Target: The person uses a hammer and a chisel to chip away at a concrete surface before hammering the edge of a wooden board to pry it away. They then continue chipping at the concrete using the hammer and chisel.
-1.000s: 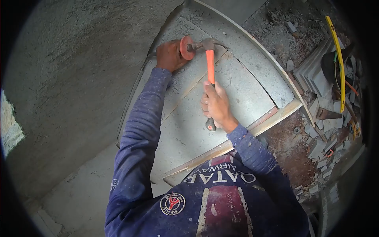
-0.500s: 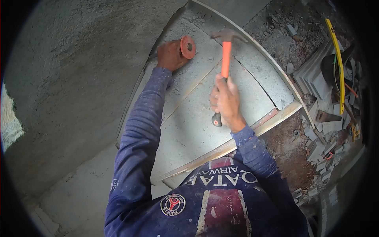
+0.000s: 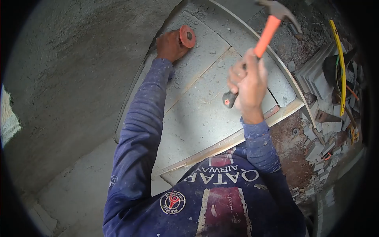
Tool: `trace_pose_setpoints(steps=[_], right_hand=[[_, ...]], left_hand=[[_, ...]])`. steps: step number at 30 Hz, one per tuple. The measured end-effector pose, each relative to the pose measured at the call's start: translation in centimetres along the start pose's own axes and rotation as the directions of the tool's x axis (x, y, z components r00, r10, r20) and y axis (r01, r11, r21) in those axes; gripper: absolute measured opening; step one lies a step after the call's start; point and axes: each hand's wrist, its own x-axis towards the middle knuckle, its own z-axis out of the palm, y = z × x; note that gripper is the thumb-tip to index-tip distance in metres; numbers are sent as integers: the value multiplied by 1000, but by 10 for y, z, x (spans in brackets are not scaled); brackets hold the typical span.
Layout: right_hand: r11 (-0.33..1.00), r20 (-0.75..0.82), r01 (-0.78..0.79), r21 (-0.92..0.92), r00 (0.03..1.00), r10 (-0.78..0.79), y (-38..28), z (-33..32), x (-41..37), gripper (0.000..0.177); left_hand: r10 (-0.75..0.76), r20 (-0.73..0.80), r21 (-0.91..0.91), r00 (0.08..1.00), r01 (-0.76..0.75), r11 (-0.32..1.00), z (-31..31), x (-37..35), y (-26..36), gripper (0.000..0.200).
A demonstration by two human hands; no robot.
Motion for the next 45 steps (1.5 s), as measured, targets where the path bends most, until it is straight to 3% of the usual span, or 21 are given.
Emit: trace_pose_setpoints(steps=[4,6,7,8,9,14,15,18,20,22,23,27,29,32,33,34,35,38,42,44,45], right_hand=[[897,-301,404,180,891,-341,-2,12,26,33],[967,-169,147,207,979,-113,61,20,7,31],[980,6,-193,-39,981,193,71,12,0,31],[828,92,-457,-325,856,509,75,5,-5,32],[833,95,-452,-320,859,502,68,3,-6,32],[999,-4,35,17,999,-35,-13,-2,11,40],[974,-101,221,42,971,-216,-22,8,17,39],[880,-346,434,191,869,-354,18,22,22,37],[998,-86,3,65,996,3,96,11,-8,33],[853,77,-438,-284,876,475,101,-3,-22,35],[857,76,-433,-280,880,470,91,-6,-17,35],[999,-17,16,-30,1000,-17,-8,4,-3,40],[935,-96,354,28,932,-350,-34,5,13,36],[853,-299,494,171,851,-432,18,20,12,34],[943,-196,271,196,953,-233,62,15,-3,32],[987,-27,-101,-123,995,98,100,-2,-15,30],[836,135,-373,-403,879,457,96,-7,-18,31],[895,49,-304,-327,940,337,59,-10,-20,34],[977,-88,214,10,973,-212,-14,12,9,39],[909,-232,385,162,910,-344,0,18,22,37],[934,-196,307,183,942,-271,32,22,15,35]], left_hand=[[13,-20,-9,1000,-13,1000,-6,6,3,28],[32,-25,-37,999,-33,999,-4,7,2,28],[38,-25,-34,999,-39,999,-3,6,1,28],[11,-7,-37,1000,-12,999,-3,4,-1,29],[-14,8,-39,1000,14,999,-3,7,-3,30],[-31,-27,-13,999,30,999,-3,1,-1,31],[-12,-32,-20,999,12,1000,-5,2,0,31],[7,-1,-17,1000,-7,1000,-5,0,-2,31],[16,-9,-36,1000,-17,999,-5,-3,0,31],[29,-5,-55,1000,-29,998,-4,-10,-1,31],[44,-28,-70,999,-46,997,-3,-10,-5,31],[7,-2,-11,1000,-7,1000,-6,-14,-3,29],[6,-9,-18,1000,-7,1000,-3,-14,-7,29],[7,-13,-32,1000,-8,999,-1,-14,-9,30],[4,-10,-36,1000,-5,999,-1,-12,-8,31],[8,-7,-38,1000,-9,999,-1,-12,-8,31],[-15,10,-37,1000,15,999,-1,-14,-8,31],[-30,3,-34,1000,30,999,1,3,-14,33],[-59,18,-34,998,59,998,-13,-7,-2,34],[-46,3,-40,999,46,998,-8,-8,-7,34],[-41,2,-44,999,41,998,-6,-8,-9,34]])
